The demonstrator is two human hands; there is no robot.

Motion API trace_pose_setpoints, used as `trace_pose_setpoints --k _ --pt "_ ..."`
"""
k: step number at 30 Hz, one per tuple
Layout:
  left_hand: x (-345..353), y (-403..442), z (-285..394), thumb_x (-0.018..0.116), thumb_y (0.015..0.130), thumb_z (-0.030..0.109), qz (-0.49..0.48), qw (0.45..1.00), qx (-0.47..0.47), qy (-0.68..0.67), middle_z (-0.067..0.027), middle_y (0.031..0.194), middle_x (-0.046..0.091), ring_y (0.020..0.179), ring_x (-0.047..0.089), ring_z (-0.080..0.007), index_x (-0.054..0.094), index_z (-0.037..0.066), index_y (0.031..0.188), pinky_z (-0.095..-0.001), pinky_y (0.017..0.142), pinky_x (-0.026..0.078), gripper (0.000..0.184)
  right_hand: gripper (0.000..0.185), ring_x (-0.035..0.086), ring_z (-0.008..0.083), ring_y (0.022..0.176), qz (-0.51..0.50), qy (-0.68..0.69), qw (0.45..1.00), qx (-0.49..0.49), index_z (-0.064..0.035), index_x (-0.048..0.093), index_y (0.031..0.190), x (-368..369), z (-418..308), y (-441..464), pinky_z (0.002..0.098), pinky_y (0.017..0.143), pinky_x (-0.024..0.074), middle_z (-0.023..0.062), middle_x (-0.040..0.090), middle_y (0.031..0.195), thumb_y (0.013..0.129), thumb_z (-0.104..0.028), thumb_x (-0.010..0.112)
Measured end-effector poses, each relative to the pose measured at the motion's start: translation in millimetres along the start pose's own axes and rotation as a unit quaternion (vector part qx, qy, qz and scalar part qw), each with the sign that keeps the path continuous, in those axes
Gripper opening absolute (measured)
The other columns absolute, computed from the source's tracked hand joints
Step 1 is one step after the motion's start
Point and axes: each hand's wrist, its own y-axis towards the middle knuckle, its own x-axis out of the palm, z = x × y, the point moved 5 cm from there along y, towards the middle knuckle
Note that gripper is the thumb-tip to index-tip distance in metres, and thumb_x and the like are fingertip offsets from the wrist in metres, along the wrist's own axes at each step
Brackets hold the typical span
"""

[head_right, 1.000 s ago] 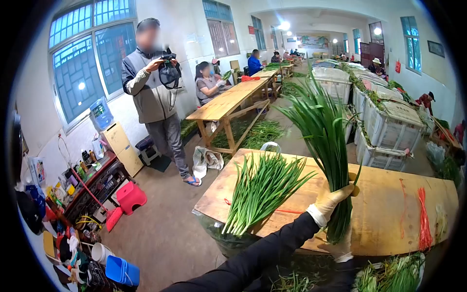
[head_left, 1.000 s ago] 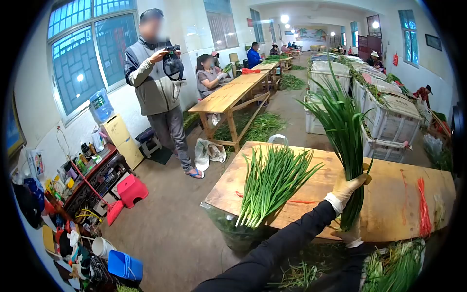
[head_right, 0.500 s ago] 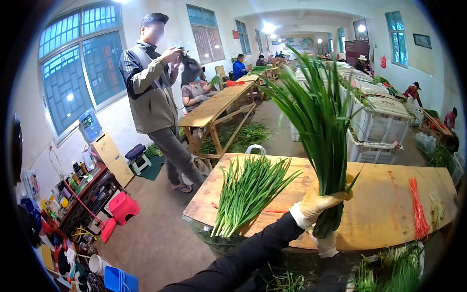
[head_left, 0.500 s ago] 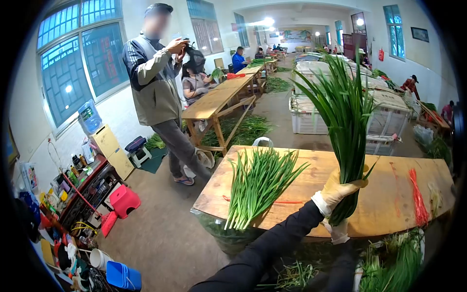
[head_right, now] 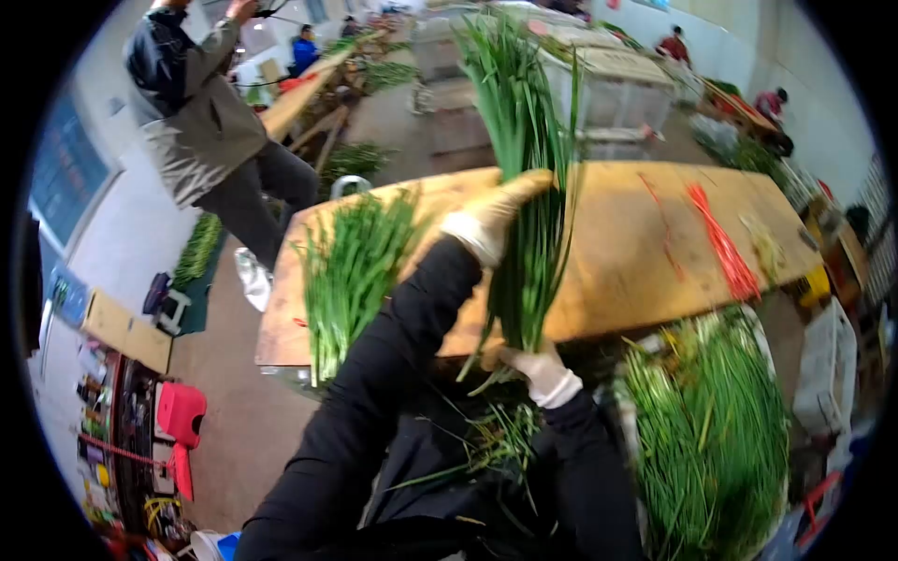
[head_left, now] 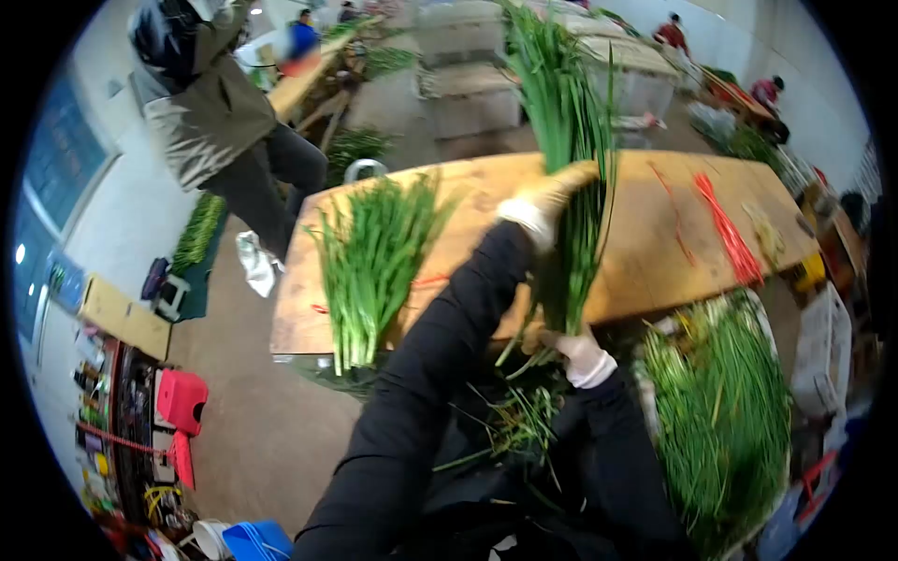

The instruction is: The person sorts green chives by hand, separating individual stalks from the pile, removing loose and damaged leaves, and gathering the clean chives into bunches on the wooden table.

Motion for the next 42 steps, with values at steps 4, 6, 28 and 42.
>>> trace_pose_setpoints --k 4,6,28,42 --pt "-88 10 -29 0.06 0.079 0.024 -0.063 0.993 0.096 -0.011 -0.0104 0.123 0.043 0.117 0.037 -0.0175 0.039 0.003 0.123 -0.0323 0.095 0.033 0.053 0.026 0.061 0.023 0.071 0.03 0.212 0.958 0.193 0.0008 0.054 0.098 -16 33 -14 0.0331 0.064 0.0526 0.0132 0.06 0.083 0.076 -0.013 0.058" --pt "-83 -46 -28 0.06 0.078 0.027 0.135 0.927 0.188 0.295 -0.0164 0.123 0.042 0.115 0.037 -0.0214 0.031 0.0 0.126 -0.0327 0.095 0.032 0.062 0.028 0.062 0.0237 0.072 0.03 0.29 0.936 0.199 0.0007 0.053 0.101 -34 57 -15 0.0373 0.067 0.0532 0.0135 0.061 0.082 0.076 -0.012 0.059" --pt "-88 -126 -198 0.051 0.085 0.025 0.1 0.987 -0.066 0.106 0.0007 0.072 0.055 0.056 0.046 -0.0053 0.048 0.008 0.101 -0.0178 0.05 0.037 0.023 0.025 0.059 0.0165 0.067 0.067 0.057 0.982 0.167 -0.0016 0.052 0.096 -37 51 -29 0.0285 0.057 0.0482 0.0109 0.061 0.079 0.072 -0.005 0.057" --pt "-80 -151 -196 0.052 0.084 0.013 0.005 0.981 -0.158 0.11 -0.0005 0.072 0.059 0.048 0.039 -0.0017 0.053 0.004 0.102 -0.0135 0.045 0.029 0.02 0.037 0.058 0.0147 0.083 -0.021 0.033 0.993 0.11 -0.0027 0.05 0.109 -52 47 -24 0.0252 0.072 0.0462 0.0053 0.059 0.096 0.073 -0.004 0.057"
